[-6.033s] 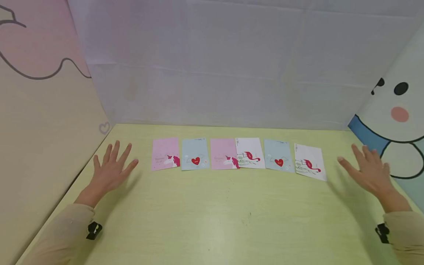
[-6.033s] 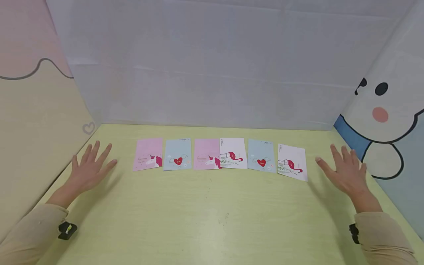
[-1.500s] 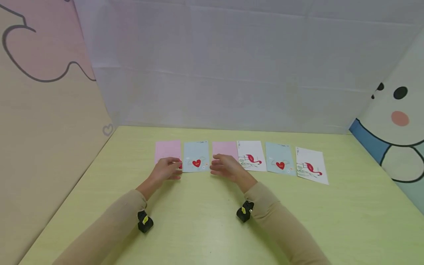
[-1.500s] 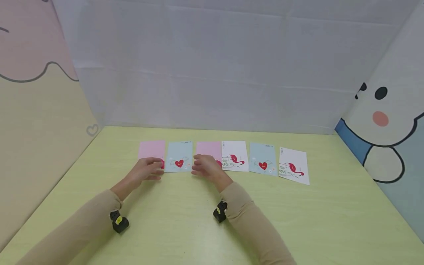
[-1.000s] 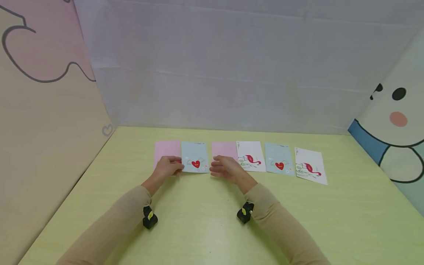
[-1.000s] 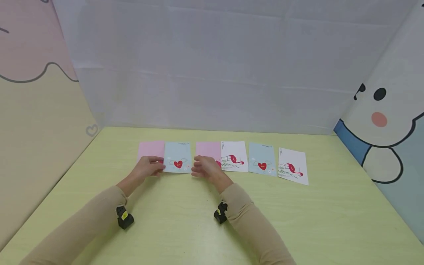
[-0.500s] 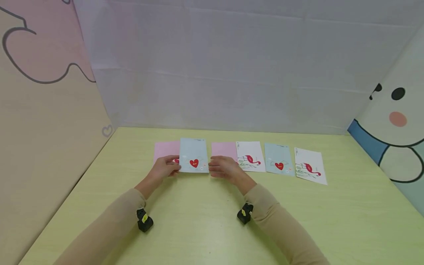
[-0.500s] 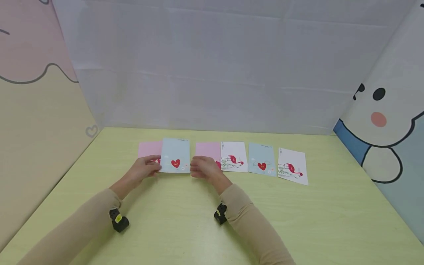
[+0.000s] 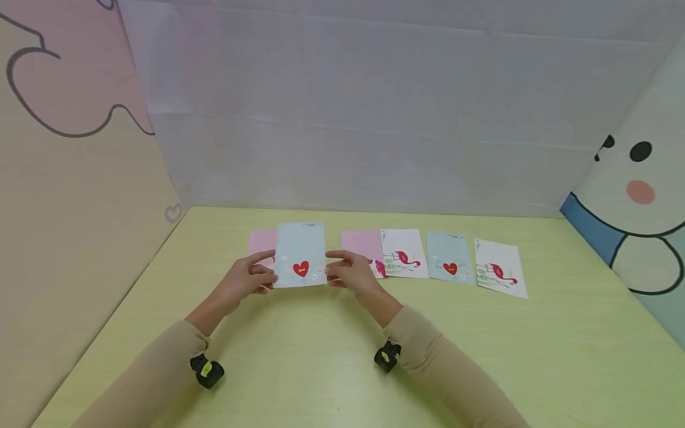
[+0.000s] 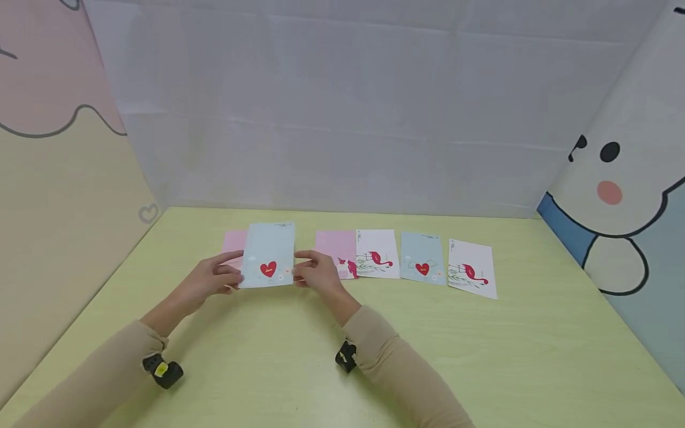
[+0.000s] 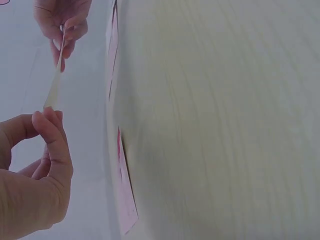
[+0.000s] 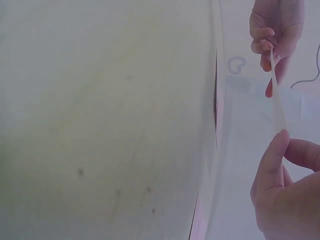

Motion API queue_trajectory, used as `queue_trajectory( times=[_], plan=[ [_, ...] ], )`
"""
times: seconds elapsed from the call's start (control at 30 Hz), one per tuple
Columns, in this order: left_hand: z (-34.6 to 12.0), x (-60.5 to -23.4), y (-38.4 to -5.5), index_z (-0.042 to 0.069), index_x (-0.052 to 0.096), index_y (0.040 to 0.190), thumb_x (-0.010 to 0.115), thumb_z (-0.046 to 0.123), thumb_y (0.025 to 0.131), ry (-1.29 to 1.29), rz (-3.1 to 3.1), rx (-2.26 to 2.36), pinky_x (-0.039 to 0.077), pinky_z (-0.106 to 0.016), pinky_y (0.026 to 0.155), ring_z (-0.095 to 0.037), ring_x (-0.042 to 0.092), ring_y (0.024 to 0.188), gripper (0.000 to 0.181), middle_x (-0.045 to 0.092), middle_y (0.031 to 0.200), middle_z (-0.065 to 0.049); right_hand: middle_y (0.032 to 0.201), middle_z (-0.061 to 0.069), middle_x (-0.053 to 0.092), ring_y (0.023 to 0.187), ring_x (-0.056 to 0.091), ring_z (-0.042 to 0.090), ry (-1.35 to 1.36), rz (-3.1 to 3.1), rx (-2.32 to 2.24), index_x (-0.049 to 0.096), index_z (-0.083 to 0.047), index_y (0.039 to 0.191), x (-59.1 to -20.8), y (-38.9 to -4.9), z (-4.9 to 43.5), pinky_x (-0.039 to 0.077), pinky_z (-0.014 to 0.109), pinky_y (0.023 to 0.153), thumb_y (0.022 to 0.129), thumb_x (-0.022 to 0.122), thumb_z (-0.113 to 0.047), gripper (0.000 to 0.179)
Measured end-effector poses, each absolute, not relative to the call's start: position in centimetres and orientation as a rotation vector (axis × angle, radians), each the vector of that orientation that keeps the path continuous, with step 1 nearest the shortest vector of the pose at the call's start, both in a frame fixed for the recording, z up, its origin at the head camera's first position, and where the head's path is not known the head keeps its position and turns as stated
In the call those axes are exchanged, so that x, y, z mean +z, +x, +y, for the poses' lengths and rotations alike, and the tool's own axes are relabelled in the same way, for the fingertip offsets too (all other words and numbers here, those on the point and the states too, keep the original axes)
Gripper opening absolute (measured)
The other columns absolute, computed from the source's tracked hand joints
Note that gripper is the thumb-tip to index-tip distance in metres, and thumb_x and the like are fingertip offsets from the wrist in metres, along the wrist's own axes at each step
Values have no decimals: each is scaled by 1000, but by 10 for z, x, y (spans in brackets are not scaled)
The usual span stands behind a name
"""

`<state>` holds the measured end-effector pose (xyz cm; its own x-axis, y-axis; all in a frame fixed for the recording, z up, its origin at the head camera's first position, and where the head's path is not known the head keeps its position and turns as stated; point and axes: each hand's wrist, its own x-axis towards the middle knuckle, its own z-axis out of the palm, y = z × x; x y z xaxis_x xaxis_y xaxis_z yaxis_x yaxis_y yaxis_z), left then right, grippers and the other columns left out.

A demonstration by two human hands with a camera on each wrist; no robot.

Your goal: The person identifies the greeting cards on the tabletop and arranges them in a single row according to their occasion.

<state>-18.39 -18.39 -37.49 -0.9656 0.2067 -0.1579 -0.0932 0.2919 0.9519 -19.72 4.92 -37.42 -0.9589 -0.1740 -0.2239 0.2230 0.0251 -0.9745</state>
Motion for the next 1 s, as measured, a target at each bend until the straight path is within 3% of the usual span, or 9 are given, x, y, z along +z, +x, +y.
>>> queue_trajectory(
  times=[0.37, 1.0],
  plan=[
    [-218, -371, -149, 0, 21, 138, 62, 4, 81, 167, 2268, 1660, 51, -32, 63, -30, 57, 70, 70, 59, 84, -13, 83, 12, 58, 66, 58, 17, -70, 1960, -1949, 51, -1, 120, -371, -164, 25, 52, 32, 66, 81, 58, 4, 39],
    [-249, -380, -121, -7, 22, 134, 64, 5, 79, 156, 2241, 1561, 51, -35, 61, -25, 57, 65, 70, 54, 85, -15, 81, 9, 55, 60, 59, 17, -77, 1971, -1768, 50, 0, 114, -384, -140, -3, 52, 30, 60, 75, 66, 2, 42]
  ],
)
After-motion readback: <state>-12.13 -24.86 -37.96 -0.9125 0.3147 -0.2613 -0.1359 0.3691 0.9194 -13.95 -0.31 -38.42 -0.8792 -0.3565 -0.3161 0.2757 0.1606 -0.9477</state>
